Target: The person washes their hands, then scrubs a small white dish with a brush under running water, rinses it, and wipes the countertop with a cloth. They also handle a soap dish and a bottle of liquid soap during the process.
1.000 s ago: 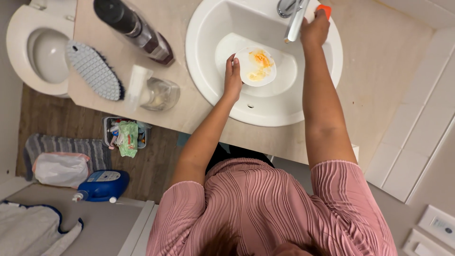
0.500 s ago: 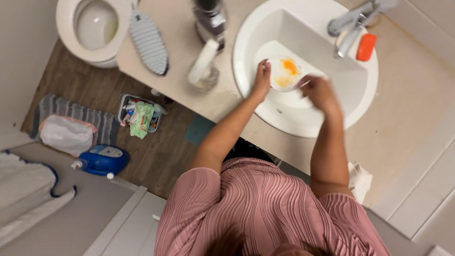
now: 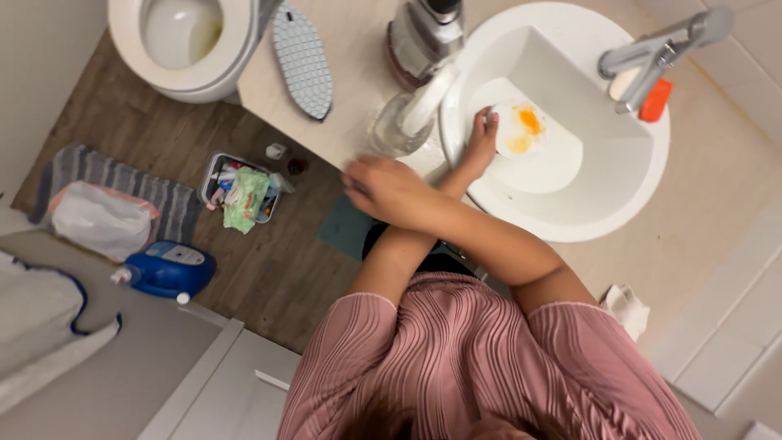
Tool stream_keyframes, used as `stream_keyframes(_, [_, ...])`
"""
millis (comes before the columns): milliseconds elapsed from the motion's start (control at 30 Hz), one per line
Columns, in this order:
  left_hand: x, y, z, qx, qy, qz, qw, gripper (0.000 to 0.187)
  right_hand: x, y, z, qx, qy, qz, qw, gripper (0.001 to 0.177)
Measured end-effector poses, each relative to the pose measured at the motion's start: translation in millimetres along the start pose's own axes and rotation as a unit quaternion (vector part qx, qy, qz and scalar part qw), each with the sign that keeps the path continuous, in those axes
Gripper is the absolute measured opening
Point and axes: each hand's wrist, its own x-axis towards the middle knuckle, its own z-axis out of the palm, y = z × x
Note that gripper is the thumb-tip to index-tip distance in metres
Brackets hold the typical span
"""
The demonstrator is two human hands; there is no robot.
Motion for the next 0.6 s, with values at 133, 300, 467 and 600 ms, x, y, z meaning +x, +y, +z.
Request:
stream_keyframes(133, [13.9,-16.9,3.7,-0.025,-0.022,0.009,0.999,0.061,-137.5,74.6,-90.5,0.156,-0.061,0.214,0.962,0.025])
stream_keyframes(300, [35.9,-42.5,27.1,0.074,-0.024,0.066,0.995,0.06,-246.0,201.7,-211.5,-0.023,0.41,0.276,0.869,0.017])
stream_keyframes(467, [37.6,-27.5,58.8,0.108,-0.084,0.068,0.988,0.06,-231.6,282.5,-244.9,0.322,0.414,0.228,0.82,0.022])
stream_keyframes(600, [37.0,-12.4,77.3,0.111,-0.12,0.05,0.985,0.06,-222.6,290.9,-253.4,0.423,0.423,0.196,0.777,0.012])
